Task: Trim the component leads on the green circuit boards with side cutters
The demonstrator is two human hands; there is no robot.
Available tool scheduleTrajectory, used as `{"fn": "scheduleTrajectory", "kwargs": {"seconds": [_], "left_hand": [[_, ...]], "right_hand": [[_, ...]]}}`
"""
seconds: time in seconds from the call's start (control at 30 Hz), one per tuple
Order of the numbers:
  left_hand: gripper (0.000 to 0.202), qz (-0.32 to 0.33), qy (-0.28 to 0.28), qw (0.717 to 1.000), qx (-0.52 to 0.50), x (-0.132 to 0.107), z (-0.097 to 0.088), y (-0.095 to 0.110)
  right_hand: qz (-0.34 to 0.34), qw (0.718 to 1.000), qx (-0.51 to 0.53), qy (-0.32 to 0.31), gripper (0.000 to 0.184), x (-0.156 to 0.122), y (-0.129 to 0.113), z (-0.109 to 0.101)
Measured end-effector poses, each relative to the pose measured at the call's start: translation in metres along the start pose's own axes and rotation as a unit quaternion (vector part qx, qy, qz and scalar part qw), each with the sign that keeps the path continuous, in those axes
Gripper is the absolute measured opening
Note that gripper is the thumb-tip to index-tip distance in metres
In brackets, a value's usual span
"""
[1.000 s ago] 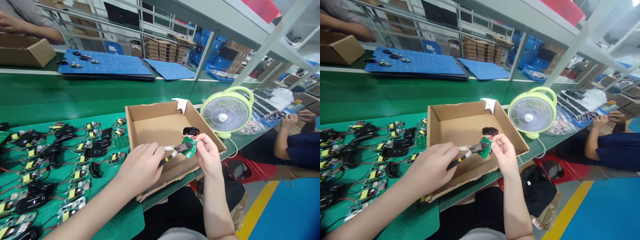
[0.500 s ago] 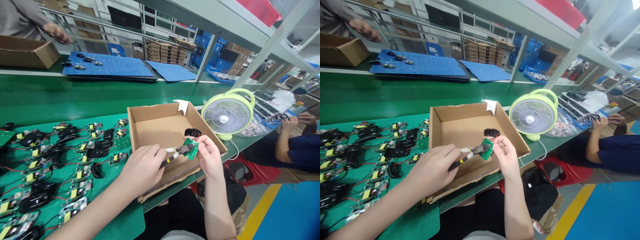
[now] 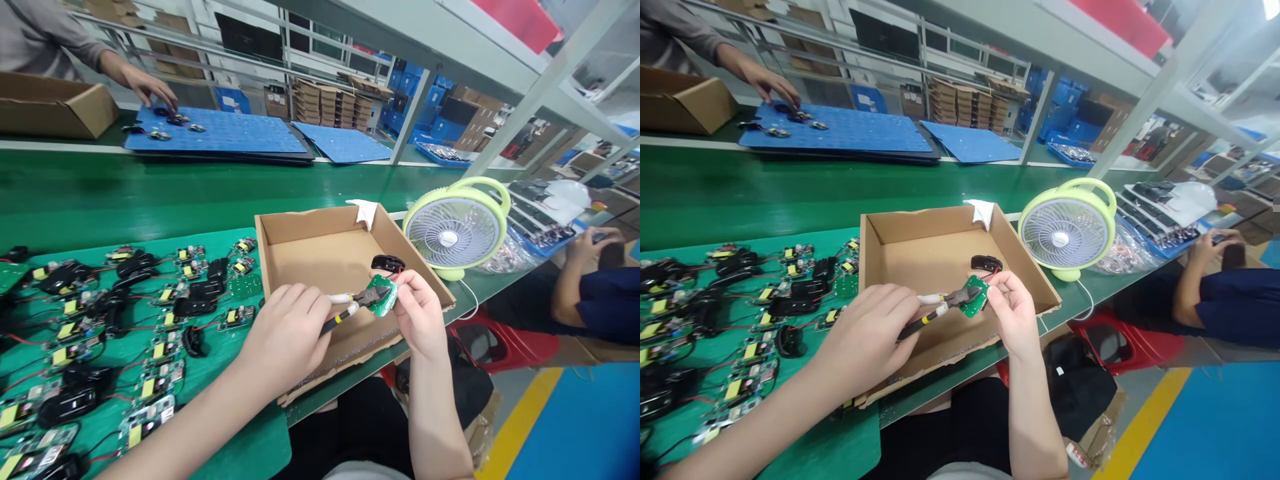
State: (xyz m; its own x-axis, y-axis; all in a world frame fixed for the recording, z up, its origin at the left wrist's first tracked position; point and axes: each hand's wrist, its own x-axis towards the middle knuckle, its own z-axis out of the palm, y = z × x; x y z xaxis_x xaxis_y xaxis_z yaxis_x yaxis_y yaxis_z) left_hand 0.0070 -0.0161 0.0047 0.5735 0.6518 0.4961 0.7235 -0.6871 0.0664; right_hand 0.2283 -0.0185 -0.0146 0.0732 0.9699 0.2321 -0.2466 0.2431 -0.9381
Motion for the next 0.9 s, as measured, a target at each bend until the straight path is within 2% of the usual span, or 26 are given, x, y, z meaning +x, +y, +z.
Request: {"fn": "scheduleTrajectory", "kwargs": {"seconds": [0.17,0.3,0.67,0.77,0.9], "left_hand": [[0.012,-0.049,-0.016,0.998,-0.042,0.0006,0.0000,-0.0054],[0.008,-0.046,-0.042,0.997,-0.038,0.0000,0.0004,-0.0041],[0.011,-0.034,0.032,0.998,-0.036,-0.0032,0.0050,-0.0045],[0.021,-0.026,0.049,0.998,-0.034,-0.0038,0.0065,-0.0038],[0.039,-0.015,0.038,0.999,-0.019,-0.0054,0.0077,-0.0022]], "right_hand": [[-0.010,1.000,-0.010,0.024,0.025,-0.0014,0.0005,-0.0010],[0.007,0.999,-0.009,0.030,0.027,-0.0010,0.0004,-0.0016],[0.045,0.998,0.013,0.039,0.036,0.0010,-0.0053,0.0016],[0.040,0.998,0.016,0.037,0.034,0.0010,-0.0048,0.0013],[0.013,0.999,-0.003,0.043,0.028,0.0003,-0.0009,0.0012]]}}
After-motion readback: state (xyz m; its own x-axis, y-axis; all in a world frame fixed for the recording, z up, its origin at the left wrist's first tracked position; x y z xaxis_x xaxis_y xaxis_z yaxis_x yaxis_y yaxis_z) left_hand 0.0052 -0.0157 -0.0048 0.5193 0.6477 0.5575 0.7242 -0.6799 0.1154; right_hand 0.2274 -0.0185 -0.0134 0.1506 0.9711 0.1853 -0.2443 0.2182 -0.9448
